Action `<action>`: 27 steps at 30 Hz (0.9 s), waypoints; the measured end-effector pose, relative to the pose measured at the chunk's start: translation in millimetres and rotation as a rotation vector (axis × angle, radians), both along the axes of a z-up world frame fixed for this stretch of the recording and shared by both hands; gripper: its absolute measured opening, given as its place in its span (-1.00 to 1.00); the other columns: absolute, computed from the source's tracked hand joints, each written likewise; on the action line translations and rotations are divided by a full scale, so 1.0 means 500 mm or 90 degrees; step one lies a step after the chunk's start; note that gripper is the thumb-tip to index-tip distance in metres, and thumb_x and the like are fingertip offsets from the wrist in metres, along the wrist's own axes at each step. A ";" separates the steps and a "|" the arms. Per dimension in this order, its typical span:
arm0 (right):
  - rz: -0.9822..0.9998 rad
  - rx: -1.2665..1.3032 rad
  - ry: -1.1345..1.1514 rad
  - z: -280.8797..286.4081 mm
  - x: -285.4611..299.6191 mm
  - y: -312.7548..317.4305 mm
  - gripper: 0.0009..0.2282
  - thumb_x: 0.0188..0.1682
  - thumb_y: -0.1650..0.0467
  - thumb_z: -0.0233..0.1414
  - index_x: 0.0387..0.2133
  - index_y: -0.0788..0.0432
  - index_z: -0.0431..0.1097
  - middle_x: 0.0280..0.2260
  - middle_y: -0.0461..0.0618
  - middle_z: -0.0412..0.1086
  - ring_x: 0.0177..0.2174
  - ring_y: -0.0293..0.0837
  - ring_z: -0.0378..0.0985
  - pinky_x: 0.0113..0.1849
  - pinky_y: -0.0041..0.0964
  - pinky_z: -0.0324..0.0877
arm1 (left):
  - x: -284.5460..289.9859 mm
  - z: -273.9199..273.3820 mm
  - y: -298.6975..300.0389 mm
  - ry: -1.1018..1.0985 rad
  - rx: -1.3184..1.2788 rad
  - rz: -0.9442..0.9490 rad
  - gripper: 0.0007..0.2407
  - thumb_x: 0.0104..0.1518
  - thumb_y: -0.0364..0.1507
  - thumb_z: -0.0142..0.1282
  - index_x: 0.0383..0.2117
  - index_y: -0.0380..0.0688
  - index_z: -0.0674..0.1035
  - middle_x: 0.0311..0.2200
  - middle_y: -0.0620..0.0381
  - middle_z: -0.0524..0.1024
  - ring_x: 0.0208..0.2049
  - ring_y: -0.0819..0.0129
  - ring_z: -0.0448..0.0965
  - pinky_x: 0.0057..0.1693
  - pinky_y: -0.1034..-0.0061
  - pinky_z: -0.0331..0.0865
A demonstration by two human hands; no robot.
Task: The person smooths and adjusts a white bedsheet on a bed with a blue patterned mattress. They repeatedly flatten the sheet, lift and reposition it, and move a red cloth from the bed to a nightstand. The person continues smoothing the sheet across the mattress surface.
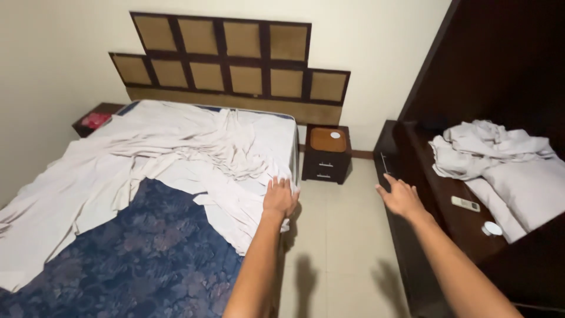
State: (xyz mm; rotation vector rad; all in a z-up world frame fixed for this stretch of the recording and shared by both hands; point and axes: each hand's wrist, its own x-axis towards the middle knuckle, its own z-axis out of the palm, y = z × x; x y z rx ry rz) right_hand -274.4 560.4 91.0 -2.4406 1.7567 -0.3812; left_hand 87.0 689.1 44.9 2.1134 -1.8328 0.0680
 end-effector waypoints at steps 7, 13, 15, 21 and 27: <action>-0.020 0.029 -0.036 0.012 0.051 0.065 -0.40 0.08 0.05 -0.13 0.33 0.10 0.17 0.29 0.22 0.15 0.29 0.16 0.12 0.29 0.14 -0.05 | 0.030 -0.036 0.017 0.004 0.046 0.005 -0.43 0.31 -0.10 -0.21 0.26 -0.39 0.30 0.31 -0.21 0.26 0.40 -0.16 0.08 0.46 0.10 -0.10; 0.019 0.015 -0.084 -0.006 0.120 -0.024 -0.45 0.17 0.13 -0.26 0.33 0.21 0.13 0.41 0.12 -0.05 0.41 0.03 -0.17 0.35 0.06 -0.24 | 0.091 -0.051 -0.098 0.009 -0.003 -0.039 -0.47 0.35 -0.18 -0.29 0.28 -0.40 0.32 0.31 -0.23 0.28 0.40 -0.15 0.11 0.47 0.17 -0.07; 0.032 0.014 -0.083 -0.012 0.166 -0.073 -0.44 0.16 0.13 -0.27 0.33 0.21 0.11 0.40 0.11 -0.04 0.40 0.04 -0.16 0.34 0.06 -0.24 | 0.128 -0.051 -0.145 0.016 -0.010 -0.040 -0.48 0.34 -0.20 -0.30 0.29 -0.38 0.32 0.32 -0.22 0.28 0.41 -0.13 0.11 0.48 0.19 -0.07; 0.022 0.027 -0.043 -0.055 0.344 -0.296 -0.42 0.13 0.09 -0.25 0.34 0.17 0.08 0.41 0.07 -0.08 0.39 0.02 -0.19 0.33 0.02 -0.24 | 0.293 -0.050 -0.346 0.026 -0.027 -0.043 -0.49 0.34 -0.19 -0.30 0.27 -0.39 0.31 0.33 -0.22 0.24 0.41 -0.12 0.05 0.46 0.20 -0.10; 0.022 0.035 -0.059 -0.138 0.521 -0.476 -0.41 0.15 0.06 -0.24 0.35 0.15 0.09 0.41 0.06 -0.04 0.41 0.00 -0.18 0.35 0.03 -0.23 | 0.456 -0.133 -0.513 -0.008 0.052 -0.006 -0.46 0.36 -0.15 -0.32 0.31 -0.36 0.25 0.36 -0.19 0.19 0.43 -0.06 0.03 0.47 0.22 -0.12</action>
